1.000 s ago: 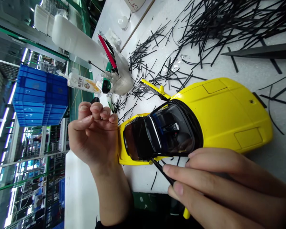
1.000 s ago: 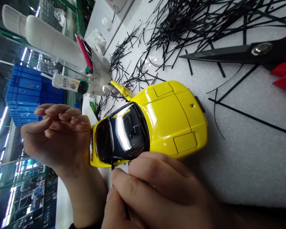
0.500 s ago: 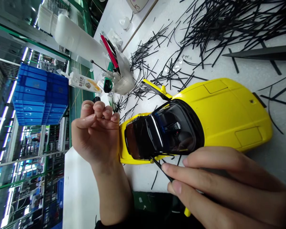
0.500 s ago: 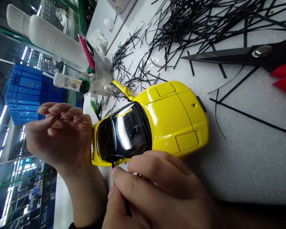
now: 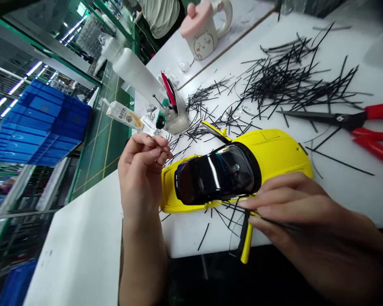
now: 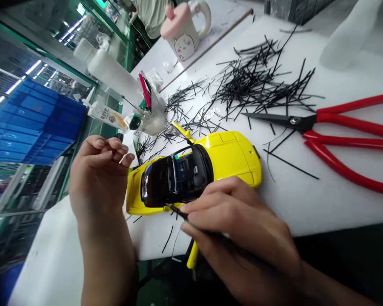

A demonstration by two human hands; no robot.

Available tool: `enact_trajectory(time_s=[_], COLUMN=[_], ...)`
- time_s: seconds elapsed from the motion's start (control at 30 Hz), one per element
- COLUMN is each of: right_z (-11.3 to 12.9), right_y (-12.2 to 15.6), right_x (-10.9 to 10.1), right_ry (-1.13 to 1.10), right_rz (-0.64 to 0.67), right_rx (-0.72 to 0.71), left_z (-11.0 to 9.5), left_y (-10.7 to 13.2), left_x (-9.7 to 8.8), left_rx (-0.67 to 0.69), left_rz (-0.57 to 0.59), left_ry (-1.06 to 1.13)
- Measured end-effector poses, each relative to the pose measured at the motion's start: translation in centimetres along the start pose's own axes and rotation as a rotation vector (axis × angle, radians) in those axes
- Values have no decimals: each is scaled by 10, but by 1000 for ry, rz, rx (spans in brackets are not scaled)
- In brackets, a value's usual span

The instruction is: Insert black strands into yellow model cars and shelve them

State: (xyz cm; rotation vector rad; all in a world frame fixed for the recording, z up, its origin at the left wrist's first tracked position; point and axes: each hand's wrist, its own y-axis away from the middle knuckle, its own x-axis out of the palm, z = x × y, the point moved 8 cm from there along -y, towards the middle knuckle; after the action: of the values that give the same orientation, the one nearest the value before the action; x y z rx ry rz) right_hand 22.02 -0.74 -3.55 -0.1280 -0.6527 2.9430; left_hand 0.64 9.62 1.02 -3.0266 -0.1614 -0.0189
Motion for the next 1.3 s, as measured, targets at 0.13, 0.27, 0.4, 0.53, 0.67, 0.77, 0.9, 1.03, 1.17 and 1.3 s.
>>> enact_trajectory(time_s=[0.13,0.27,0.4,0.53,0.67,0.77,0.9,1.03,1.17,1.3], right_z=[5,9,8,11,11,8,8,10,11,12], right_y=[-3,-7,-9,-11,-15,-20,-25,-27,-25,-21], right_x=[-2,4,14,18,15,16,17,14,11,10], right_ry=[32,122,226,283,292,255,226,202,126,74], right_rz=[57,177,276,317,308,309,309,300,305,304], right_rx=[-45,-93,-66,-39,10,57,68,62,65,59], left_z=[-20,-32,-41,-49,-49,-42,-33,-29,-30,-23], left_y=[9,16,22,33,55,72,87,89,87,88], left_x=[2,3,6,19,43,53,55,49,45,41], left_rx=[127,207,335,443,503,495,477,465,471,420], left_rz=[60,105,119,234,496,665,766,762,721,684], left_ry=[-45,-140,-236,-443,-831,-1070,-1247,-1333,-1350,-1262])
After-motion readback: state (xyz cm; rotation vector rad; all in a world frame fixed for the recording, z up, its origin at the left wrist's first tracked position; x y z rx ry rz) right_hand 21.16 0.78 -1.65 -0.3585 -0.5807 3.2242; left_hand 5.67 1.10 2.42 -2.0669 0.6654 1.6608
